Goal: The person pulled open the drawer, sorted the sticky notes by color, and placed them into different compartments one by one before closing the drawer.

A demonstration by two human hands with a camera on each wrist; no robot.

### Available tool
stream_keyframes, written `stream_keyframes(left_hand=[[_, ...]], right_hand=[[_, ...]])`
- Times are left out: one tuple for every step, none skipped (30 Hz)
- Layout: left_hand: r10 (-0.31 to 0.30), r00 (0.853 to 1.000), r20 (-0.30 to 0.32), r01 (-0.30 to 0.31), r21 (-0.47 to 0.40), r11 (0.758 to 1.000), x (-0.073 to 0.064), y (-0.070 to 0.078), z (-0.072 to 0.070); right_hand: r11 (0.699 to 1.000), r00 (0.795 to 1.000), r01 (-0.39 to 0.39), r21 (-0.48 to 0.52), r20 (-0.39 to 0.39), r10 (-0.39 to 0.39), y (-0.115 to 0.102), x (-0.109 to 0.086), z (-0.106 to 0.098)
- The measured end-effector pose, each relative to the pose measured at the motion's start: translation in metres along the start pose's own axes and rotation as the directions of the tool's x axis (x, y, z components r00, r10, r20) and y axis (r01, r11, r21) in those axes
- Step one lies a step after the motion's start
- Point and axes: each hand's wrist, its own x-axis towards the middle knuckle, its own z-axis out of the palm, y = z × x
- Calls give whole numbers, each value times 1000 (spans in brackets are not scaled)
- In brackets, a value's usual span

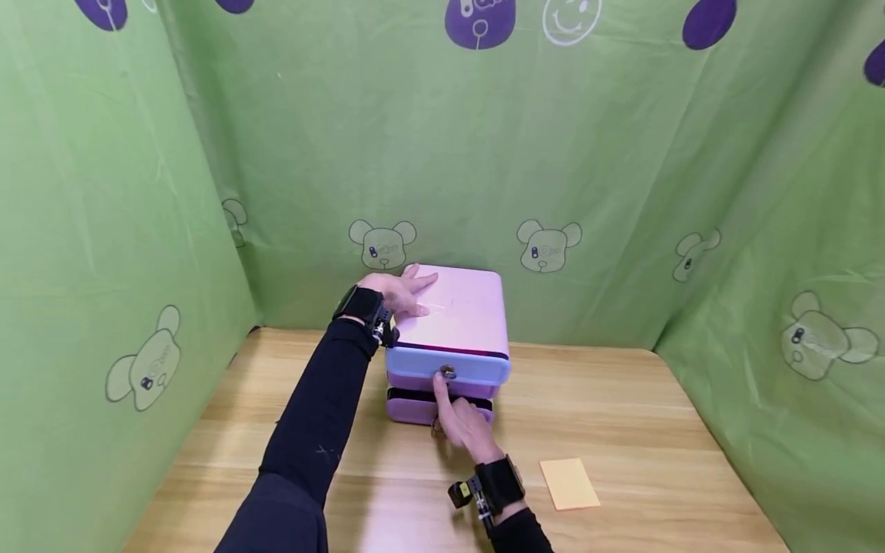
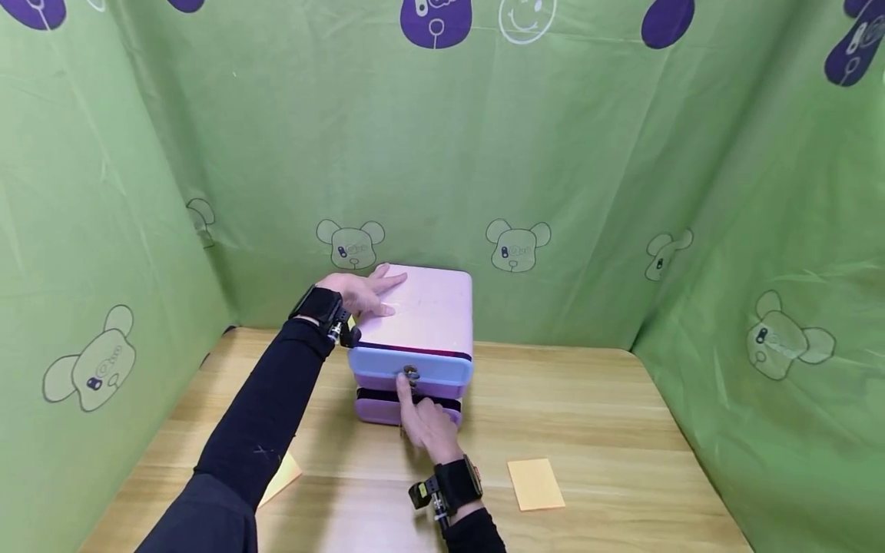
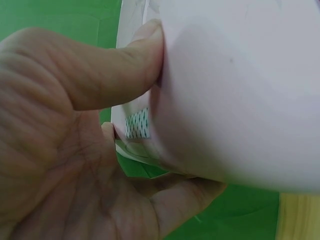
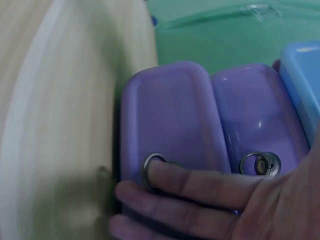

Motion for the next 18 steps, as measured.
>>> stream_keyframes(left_hand=[[-1, 1000, -5, 1, -11, 1000, -1, -1, 0], [0, 1000, -8, 0, -42, 999, -2, -1, -1], [3, 1000, -7, -4, -57, 998, -3, -1, -1], [11, 1000, -3, -11, -79, 997, -3, -2, 0], [13, 1000, -1, -13, -89, 996, -3, -2, 0], [12, 1000, 3, -11, -91, 996, -1, -3, 1], [18, 1000, 3, -17, -88, 996, -1, -2, 1], [23, 1000, 3, -22, -83, 996, 0, -1, 2], [25, 1000, 1, -25, -62, 998, 0, -1, 2], [26, 1000, -3, -26, -50, 998, 1, -1, 2], [25, 1000, -7, -25, -28, 999, 2, 0, 2], [25, 1000, -6, -25, -15, 1000, 2, 0, 1], [25, 1000, -7, -25, 0, 1000, 1, 1, 1], [16, 1000, -6, -16, 2, 1000, 2, 0, 1], [5, 1000, -4, -5, -4, 1000, 4, 0, 2], [0, 1000, -3, 0, -7, 1000, 6, -1, 2], [-4, 1000, -3, 4, -11, 1000, 6, -1, 2], [-7, 1000, -3, 7, -15, 1000, 7, 0, 2]], right_hand=[[1000, 1000, -18, 24, 1, 18, -1, 2, -1], [999, 1000, -31, 41, -4, 31, -3, 3, -1], [997, 999, -51, 61, -2, 51, -5, 5, -1], [995, 998, -69, 72, 3, 69, -6, 5, -2], [992, 996, -85, 91, 14, 84, -8, 5, -2], [988, 994, -103, 114, 30, 100, -10, 5, -2], [985, 993, -116, 130, 40, 112, -10, 5, -3], [982, 991, -127, 142, 50, 121, -10, 4, -4], [978, 990, -137, 155, 65, 128, -10, 4, -5], [976, 989, -139, 167, 80, 127, -10, 3, -6], [974, 988, -140, 177, 97, 124, -10, 2, -7], [973, 986, -140, 184, 114, 120, -9, 1, -7], [973, 984, -142, 184, 131, 119, -8, 1, -8], [972, 982, -144, 184, 148, 117, -7, -1, -9], [974, 980, -142, 176, 161, 114, -6, -2, -9], [976, 979, -141, 167, 171, 112, -6, -4, -9], [979, 979, -137, 154, 174, 110, -5, -5, -9], [980, 979, -134, 145, 174, 109, -4, -7, -9]])
